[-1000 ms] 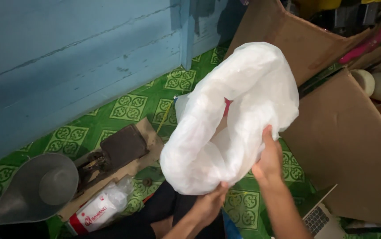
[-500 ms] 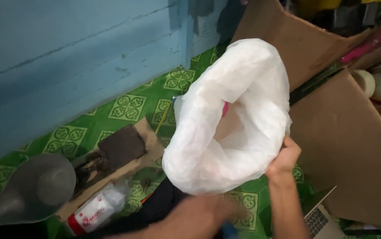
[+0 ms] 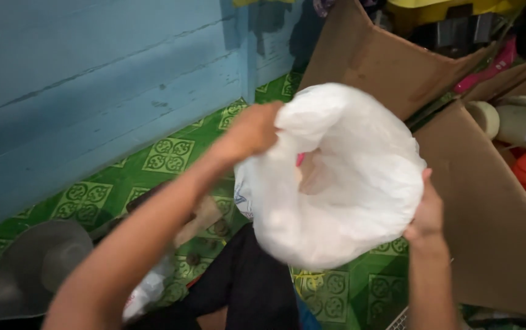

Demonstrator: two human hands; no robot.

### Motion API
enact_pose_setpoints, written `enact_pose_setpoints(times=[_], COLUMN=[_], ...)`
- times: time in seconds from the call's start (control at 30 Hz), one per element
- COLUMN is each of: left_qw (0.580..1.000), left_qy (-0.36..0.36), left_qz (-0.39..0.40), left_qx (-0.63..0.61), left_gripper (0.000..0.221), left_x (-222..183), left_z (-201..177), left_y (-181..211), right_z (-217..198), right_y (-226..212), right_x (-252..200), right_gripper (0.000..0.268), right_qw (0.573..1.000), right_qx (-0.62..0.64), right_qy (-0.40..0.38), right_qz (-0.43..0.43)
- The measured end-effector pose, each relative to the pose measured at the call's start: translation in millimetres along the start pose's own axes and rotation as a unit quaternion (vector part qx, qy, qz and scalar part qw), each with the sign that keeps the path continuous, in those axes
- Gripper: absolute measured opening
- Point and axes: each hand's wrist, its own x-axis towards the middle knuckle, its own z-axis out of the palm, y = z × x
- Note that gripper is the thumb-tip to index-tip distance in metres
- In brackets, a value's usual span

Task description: Packing small bags of product into a larger white sack

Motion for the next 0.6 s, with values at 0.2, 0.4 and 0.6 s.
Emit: enact_pose_setpoints(times=[0.2, 0.4, 0.6], left_qw=[0.994, 0.993, 0.953], left_qy=[-0.080, -0.053, 0.106], left_qz=[0.019, 0.074, 0.237], left_qx=[0.069, 0.078, 0.159], left_gripper=[0.031, 0.070, 0.096], left_x=[-18.5, -18.0, -8.8], left_z=[-89.7, -109.4, -62.2], left_y=[-31.3, -4.5, 50.8], right_z=[-28.0, -17.8, -32.4], right_y=[-0.3, -0.3, 12.8], right_x=[25.4, 30.5, 52.3], right_gripper=[0.036, 0.034, 0.035], right_qw=[0.996, 0.993, 0.991], right_qx=[0.029, 0.002, -0.039], right_qy=[-0.049, -0.050, -0.053], right_qz=[0.067, 0.109, 0.120])
